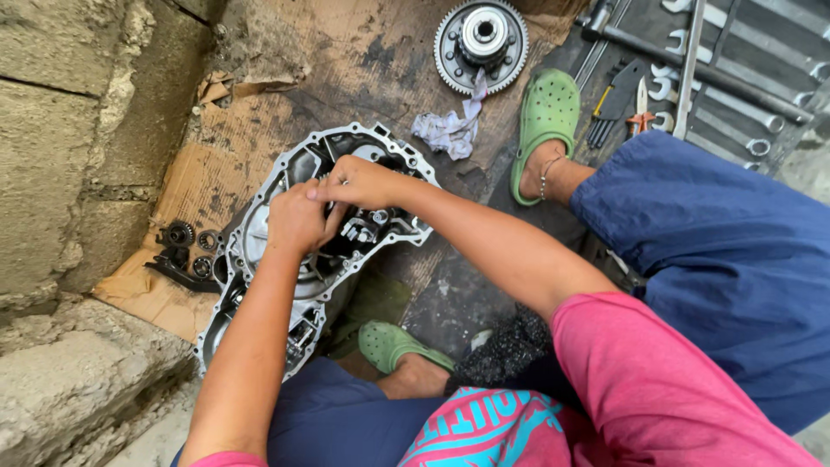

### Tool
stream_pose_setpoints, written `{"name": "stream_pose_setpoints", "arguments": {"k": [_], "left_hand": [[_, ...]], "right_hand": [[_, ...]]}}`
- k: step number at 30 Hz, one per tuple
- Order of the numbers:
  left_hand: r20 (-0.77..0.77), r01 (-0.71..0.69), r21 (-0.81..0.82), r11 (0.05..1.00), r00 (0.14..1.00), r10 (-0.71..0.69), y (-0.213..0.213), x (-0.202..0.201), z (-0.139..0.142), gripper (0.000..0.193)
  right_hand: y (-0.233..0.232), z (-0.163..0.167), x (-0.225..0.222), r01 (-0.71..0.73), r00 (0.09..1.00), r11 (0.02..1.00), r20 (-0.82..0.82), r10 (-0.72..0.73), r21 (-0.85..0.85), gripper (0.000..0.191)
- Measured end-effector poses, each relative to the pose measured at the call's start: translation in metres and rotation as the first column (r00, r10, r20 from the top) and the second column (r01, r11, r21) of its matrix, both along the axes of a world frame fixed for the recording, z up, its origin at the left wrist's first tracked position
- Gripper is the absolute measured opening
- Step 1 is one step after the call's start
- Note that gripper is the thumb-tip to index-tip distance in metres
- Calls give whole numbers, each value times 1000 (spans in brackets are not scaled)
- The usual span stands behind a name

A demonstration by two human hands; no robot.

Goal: The person assembles internal gears and shafts into a disassembled engine casing, then wipes the exterior of the casing with a cloth. The person handles gears, shafts, and the engine casing by hand.

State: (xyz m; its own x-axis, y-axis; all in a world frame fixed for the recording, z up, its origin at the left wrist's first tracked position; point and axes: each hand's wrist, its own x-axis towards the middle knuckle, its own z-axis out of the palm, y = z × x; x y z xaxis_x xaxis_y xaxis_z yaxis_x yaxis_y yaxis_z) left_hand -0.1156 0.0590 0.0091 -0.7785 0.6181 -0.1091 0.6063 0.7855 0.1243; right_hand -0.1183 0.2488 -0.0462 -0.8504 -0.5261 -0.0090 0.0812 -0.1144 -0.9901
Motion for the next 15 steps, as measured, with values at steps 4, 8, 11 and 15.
{"name": "stream_pose_setpoints", "arguments": {"k": [4, 8, 11, 15], "left_hand": [[-37, 61, 60, 996, 998, -59, 1, 1, 10, 42], [14, 33, 3, 999, 999, -33, -2, 1, 26, 50], [-5, 41, 49, 998, 999, -41, -3, 4, 31, 55], [-4, 46, 46, 998, 999, -45, -4, 7, 32, 53]], "right_hand": [[-24, 7, 19, 444, 894, 888, -5, -447, 119, 52], [-49, 8, 33, 801, 589, 573, -58, -806, 175, 58], [-50, 4, 31, 815, 573, 564, -44, -818, 130, 57], [-17, -11, 4, 241, 970, 970, -31, -240, 23, 54]]}}
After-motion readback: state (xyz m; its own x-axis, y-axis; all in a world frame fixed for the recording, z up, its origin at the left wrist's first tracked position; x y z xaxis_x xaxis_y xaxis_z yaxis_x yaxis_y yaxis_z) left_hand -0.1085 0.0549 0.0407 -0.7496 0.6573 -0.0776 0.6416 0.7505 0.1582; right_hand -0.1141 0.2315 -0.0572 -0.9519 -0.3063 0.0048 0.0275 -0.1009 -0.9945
